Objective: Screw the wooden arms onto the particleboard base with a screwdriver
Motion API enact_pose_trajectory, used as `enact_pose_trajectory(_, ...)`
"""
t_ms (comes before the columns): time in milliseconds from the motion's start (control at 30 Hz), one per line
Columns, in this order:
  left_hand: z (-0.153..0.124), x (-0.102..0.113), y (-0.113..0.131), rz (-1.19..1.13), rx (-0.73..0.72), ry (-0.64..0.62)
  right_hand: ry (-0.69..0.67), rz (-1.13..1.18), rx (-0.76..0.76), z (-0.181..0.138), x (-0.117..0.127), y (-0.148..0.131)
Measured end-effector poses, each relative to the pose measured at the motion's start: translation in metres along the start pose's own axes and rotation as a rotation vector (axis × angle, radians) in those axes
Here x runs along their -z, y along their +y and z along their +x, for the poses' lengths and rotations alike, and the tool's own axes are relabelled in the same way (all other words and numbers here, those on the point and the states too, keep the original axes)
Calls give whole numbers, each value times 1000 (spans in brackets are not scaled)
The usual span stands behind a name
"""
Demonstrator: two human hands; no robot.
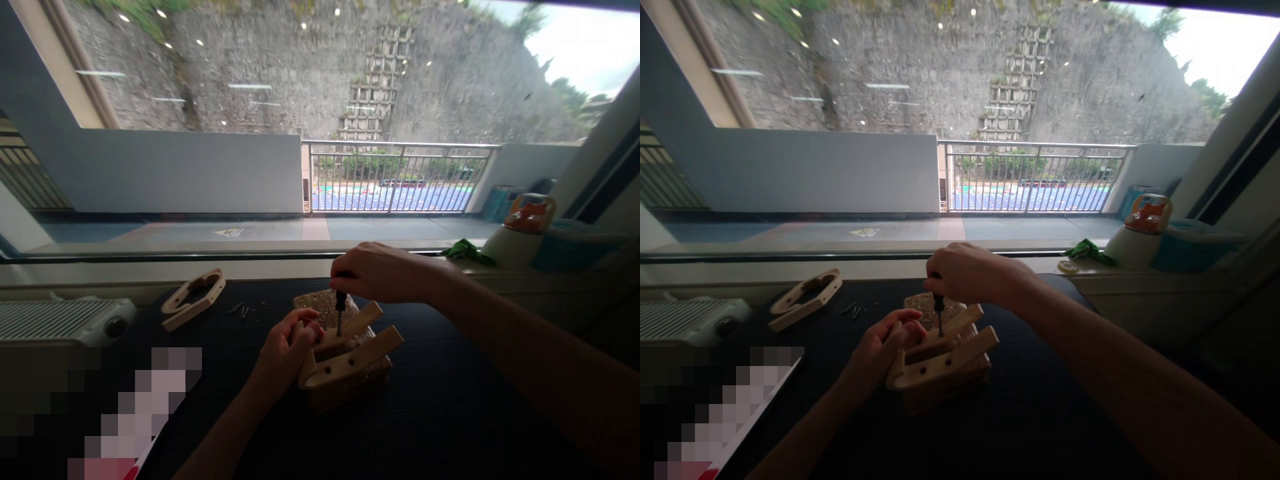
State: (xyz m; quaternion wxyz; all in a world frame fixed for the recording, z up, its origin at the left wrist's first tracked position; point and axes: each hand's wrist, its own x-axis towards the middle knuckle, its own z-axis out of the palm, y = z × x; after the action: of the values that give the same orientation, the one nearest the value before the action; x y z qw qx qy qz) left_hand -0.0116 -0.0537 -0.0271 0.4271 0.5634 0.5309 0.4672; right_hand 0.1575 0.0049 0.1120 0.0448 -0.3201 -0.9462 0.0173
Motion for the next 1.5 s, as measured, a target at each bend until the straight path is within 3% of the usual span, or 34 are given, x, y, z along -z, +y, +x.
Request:
enact_pose_trajectory(300, -1, -1, -1, -5, -4, 7, -112, 122, 64, -7, 12, 2)
enact_pose_trajectory(733, -1, -2, 3, 10, 5, 28, -10, 16, 2, -5, 3, -1)
enact_pose_trajectory(1067, -1, -1, 2, 15, 2, 26, -90, 82, 59, -8, 8, 2)
enact_pose_trajectory(1500, -1, -2, 2, -10, -8, 28, -34, 53, 13, -6, 0, 4)
